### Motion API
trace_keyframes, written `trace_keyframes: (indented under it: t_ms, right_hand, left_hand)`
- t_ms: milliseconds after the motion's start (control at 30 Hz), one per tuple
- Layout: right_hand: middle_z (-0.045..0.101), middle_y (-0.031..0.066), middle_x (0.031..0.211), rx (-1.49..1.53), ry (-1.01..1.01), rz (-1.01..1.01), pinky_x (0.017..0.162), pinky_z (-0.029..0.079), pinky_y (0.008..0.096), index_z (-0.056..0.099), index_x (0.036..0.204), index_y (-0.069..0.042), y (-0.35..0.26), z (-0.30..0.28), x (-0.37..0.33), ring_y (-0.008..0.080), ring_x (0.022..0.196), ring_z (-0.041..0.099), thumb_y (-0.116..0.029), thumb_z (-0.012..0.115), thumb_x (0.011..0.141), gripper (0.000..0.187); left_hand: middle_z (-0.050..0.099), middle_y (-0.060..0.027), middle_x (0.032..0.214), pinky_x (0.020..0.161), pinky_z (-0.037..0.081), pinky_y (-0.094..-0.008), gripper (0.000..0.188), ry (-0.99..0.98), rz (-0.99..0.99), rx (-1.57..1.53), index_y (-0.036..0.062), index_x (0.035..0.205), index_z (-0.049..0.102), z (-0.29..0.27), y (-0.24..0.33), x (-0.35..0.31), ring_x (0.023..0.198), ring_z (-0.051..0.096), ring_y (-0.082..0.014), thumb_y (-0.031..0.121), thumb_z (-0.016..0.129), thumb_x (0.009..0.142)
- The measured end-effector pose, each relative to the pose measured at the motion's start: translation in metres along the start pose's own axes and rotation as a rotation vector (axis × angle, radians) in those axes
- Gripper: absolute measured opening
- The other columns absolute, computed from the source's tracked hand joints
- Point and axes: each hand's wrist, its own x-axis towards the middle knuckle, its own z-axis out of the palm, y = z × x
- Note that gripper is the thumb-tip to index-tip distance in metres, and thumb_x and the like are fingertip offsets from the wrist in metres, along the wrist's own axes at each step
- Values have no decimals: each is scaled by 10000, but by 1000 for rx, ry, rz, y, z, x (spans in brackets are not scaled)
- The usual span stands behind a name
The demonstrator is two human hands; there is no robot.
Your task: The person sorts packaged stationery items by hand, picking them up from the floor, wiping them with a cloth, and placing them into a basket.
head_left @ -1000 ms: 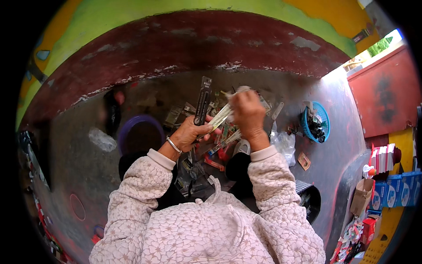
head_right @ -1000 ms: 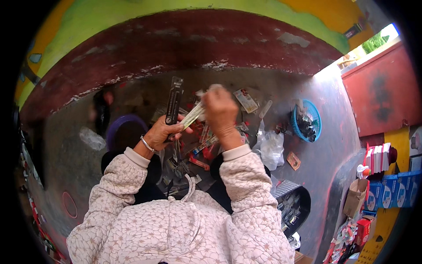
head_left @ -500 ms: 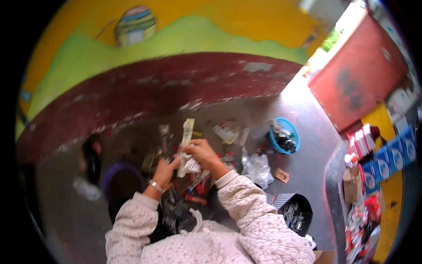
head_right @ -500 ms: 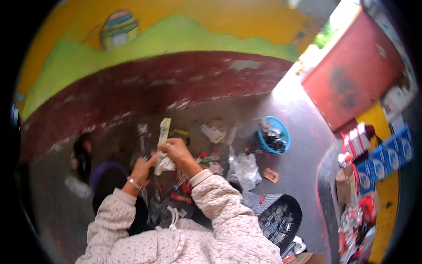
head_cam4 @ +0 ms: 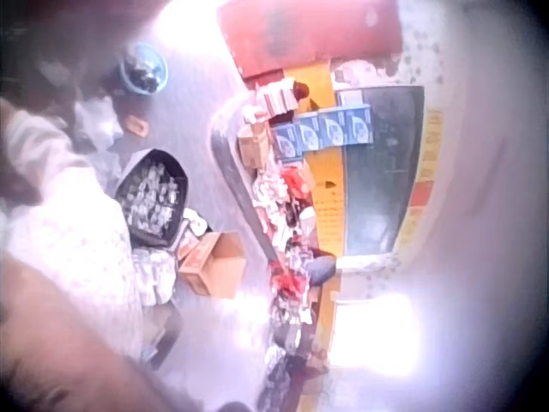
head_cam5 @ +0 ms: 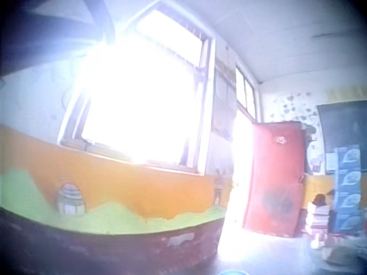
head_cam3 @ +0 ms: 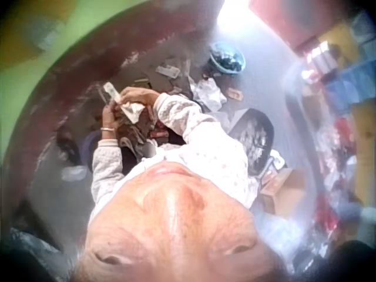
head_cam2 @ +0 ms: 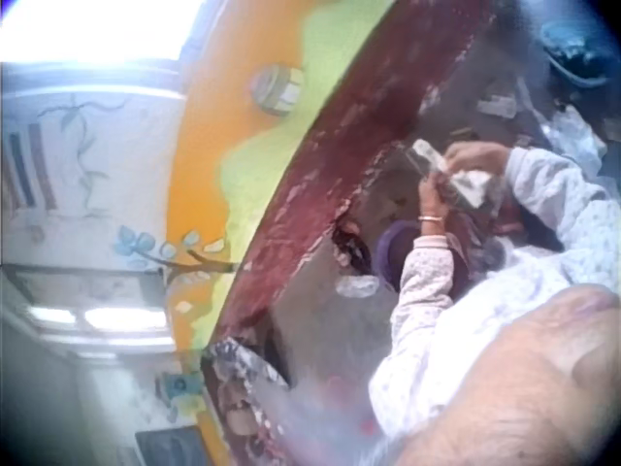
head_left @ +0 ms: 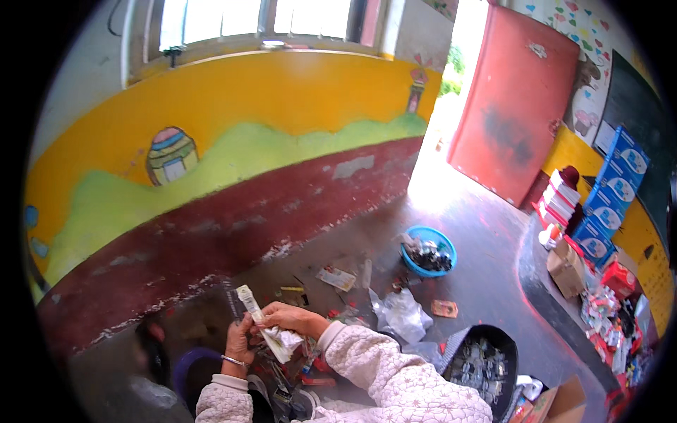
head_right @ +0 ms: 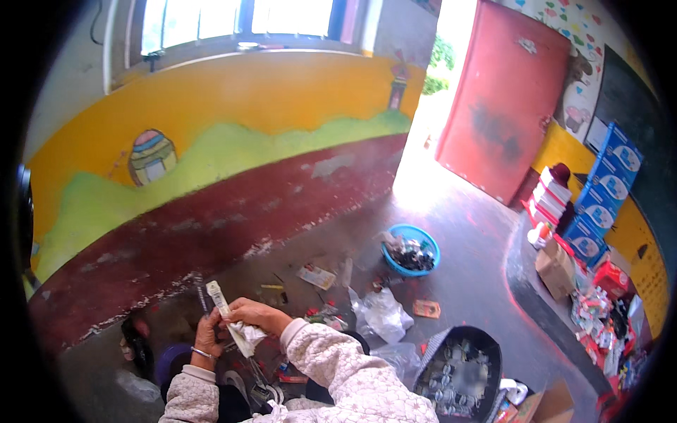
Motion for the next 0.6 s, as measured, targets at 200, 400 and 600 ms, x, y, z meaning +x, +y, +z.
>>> trace_keyframes:
  t_ms: [200, 400, 600]
  right_hand:
    - [606, 12, 711, -198, -9, -16, 574, 419, 240, 622, 768, -28, -8, 24, -14, 88, 610, 540, -185, 599, 793, 160]
    - [529, -33, 618, -431, 63, 5, 512, 363, 236, 599, 709, -30, 5, 27, -15, 54, 557, 461, -247, 620, 752, 221]
    - [562, 26, 639, -764, -18, -30, 519, 393, 274, 596, 762, 20, 21, 34, -16, 94, 591, 503, -255, 623, 703, 283]
  left_hand:
    - [430, 37, 545, 371, 290, -186, 223, 69, 43, 66, 91, 782, 556, 2, 7, -13, 416, 382, -64, 301, 632, 791]
    - [494, 30, 585, 402, 337, -226, 146, 228, 290, 259, 55, 765, 575, 13, 1, -16, 448, 444, -85, 193, 618, 787]
    - [494, -25, 715, 470, 391, -285, 240, 644, 419, 143, 49, 760, 446, -2, 10, 10, 566, 456, -125, 213, 613, 815]
